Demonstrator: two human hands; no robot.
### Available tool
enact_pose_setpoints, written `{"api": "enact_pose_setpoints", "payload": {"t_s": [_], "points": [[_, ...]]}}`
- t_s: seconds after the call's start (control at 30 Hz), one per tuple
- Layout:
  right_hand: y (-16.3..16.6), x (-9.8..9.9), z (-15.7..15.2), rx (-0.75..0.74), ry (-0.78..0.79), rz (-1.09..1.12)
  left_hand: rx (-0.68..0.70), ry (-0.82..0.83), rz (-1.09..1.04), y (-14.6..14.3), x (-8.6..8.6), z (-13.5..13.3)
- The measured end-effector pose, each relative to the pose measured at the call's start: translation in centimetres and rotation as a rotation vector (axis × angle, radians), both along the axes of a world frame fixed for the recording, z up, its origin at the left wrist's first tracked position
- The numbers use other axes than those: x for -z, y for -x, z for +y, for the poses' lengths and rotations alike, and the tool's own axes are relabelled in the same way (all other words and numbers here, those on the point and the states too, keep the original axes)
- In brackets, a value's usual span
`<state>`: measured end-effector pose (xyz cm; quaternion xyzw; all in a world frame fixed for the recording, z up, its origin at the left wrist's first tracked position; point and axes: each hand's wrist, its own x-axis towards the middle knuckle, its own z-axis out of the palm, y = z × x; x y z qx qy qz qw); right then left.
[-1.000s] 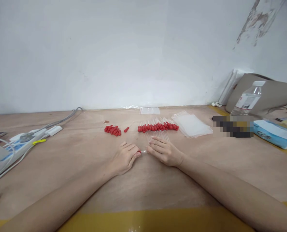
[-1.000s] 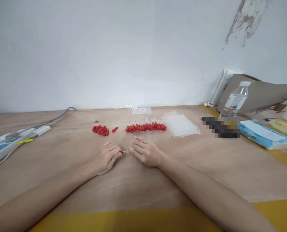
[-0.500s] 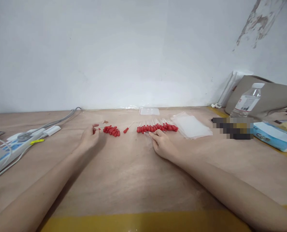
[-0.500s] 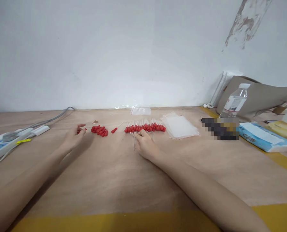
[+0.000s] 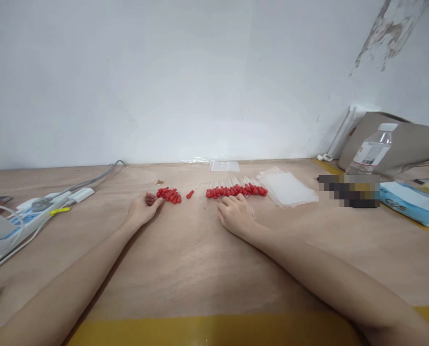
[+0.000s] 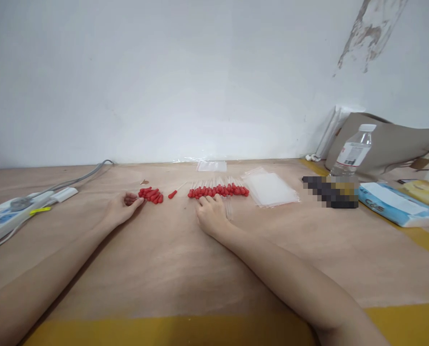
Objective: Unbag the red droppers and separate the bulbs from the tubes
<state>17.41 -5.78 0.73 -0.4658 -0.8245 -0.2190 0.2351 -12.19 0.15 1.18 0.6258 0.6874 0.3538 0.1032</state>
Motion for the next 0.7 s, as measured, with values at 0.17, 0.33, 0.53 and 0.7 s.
{"api": "enact_pose_setpoints", "payload": {"t_s": [0.17,0.33,0.53,0.7], "points": [[0.6,0.4,-0.3,0.023,0.056,0.027,-0.106,-0.117,0.134,-0.6,-0.9,-1.0],[1.1,0.1,-0.7,0.060,0.122,0.063,0.053,-0.405,0.462,-4.0,-2.5,-2.7],[0.9,-0.3,-0.7,0.048,0.138,0.102,0.160,-0.397,0.778,-8.2,-2.7,-1.0],[-0.6,-0.9,-0.5,0.046,0.082,0.210,0.130,-0.184,0.844,-9.8,-2.6,1.5]]}}
